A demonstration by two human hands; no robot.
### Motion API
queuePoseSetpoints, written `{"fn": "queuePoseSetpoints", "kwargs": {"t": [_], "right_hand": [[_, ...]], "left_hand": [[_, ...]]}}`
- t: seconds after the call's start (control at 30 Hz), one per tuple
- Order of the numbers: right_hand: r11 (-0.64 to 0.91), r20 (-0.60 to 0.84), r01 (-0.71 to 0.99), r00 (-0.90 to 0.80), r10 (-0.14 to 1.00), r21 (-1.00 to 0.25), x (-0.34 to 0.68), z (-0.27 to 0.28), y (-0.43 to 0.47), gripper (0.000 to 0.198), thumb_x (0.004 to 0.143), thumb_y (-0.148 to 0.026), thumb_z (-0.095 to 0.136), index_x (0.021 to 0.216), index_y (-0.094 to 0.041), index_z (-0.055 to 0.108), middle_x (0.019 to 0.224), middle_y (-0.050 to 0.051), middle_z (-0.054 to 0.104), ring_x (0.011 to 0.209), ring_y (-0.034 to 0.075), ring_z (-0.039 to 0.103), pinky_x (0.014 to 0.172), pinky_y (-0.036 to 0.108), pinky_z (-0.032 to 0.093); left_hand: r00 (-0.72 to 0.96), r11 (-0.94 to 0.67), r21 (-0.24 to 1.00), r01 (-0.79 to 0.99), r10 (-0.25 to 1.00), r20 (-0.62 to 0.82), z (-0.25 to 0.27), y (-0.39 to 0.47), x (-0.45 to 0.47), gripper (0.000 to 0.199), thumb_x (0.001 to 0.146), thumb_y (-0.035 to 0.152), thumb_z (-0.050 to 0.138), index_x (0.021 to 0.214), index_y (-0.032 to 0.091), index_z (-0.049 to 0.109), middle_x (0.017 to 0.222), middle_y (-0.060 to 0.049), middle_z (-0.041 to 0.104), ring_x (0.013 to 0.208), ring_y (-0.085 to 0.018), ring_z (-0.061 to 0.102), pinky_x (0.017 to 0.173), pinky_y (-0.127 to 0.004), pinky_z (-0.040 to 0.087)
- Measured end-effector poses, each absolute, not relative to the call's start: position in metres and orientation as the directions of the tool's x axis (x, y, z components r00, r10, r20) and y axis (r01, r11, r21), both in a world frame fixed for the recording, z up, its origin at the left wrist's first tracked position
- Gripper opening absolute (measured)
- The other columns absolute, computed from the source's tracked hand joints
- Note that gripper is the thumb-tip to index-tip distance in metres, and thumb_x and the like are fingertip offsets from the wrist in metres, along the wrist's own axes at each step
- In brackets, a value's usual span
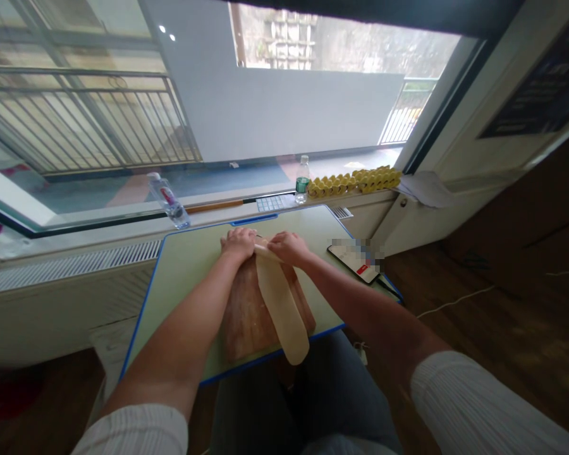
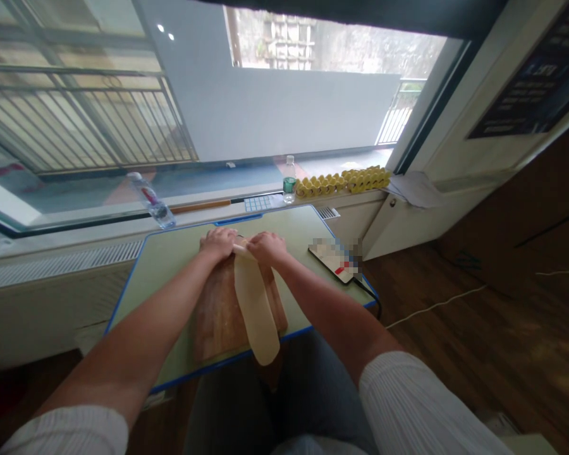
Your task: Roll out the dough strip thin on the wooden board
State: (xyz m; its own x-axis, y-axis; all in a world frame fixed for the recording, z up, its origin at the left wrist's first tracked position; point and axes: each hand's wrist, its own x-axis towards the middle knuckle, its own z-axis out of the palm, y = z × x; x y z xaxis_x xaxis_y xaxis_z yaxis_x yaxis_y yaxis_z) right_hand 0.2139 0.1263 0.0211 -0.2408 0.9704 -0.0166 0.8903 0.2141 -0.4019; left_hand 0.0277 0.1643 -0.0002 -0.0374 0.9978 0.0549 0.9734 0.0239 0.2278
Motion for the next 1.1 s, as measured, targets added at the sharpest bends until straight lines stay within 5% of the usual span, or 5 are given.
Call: {"fn": "queuePoseSetpoints", "kwargs": {"t": [0.37,0.53,0.77,0.9,1.1], "right_hand": [[0.21,0.002,0.885,-0.23,0.973,-0.415,0.213,0.011,0.158,0.036,0.1,-0.035,0.056,0.128,-0.03,0.078,0.14,0.006,0.072,0.133,0.023,0.062,0.112,0.033,0.046],[0.129,-0.09,0.9,-0.182,0.979,-0.416,0.22,0.008,0.162,0.082,0.081,-0.067,0.081,0.151,-0.03,0.061,0.155,0.011,0.062,0.145,0.032,0.054,0.117,0.042,0.045],[0.093,-0.071,0.913,-0.132,0.989,-0.397,0.223,0.015,0.143,0.067,0.1,-0.072,0.055,0.149,-0.026,0.062,0.155,0.014,0.062,0.146,0.033,0.054,0.119,0.047,0.042],[0.097,-0.099,0.919,-0.144,0.985,-0.381,0.232,0.012,0.122,0.06,0.095,-0.067,0.065,0.142,-0.031,0.068,0.152,0.01,0.066,0.144,0.032,0.057,0.118,0.045,0.043],[-0.027,-0.142,0.932,-0.026,0.99,-0.361,0.235,0.016,0.126,0.083,0.087,-0.076,0.071,0.15,-0.024,0.061,0.157,0.017,0.061,0.146,0.035,0.054,0.116,0.049,0.045]], "left_hand": [[0.354,-0.387,0.227,0.894,0.919,0.171,0.007,0.108,-0.007,0.038,0.092,0.048,0.063,0.122,0.03,0.076,0.135,-0.006,0.075,0.131,-0.03,0.061,0.122,-0.05,0.037],[0.419,-0.461,0.191,0.867,0.88,0.222,0.013,0.087,-0.013,0.031,0.091,0.03,0.061,0.118,0.025,0.075,0.129,-0.008,0.077,0.127,-0.029,0.065,0.121,-0.052,0.039],[0.279,-0.328,0.217,0.919,0.933,0.228,0.005,0.034,-0.021,0.031,0.093,0.027,0.061,0.122,0.025,0.072,0.128,-0.009,0.077,0.125,-0.03,0.066,0.111,-0.047,0.048],[0.185,-0.23,0.23,0.946,0.962,0.202,0.001,0.014,-0.011,0.027,0.097,0.033,0.06,0.121,0.024,0.07,0.126,-0.009,0.076,0.121,-0.03,0.066,0.105,-0.046,0.05],[0.088,-0.136,0.257,0.957,0.978,0.19,0.001,0.005,0.001,0.025,0.098,0.036,0.06,0.119,0.026,0.07,0.125,-0.007,0.075,0.121,-0.03,0.064,0.102,-0.044,0.051]]}}
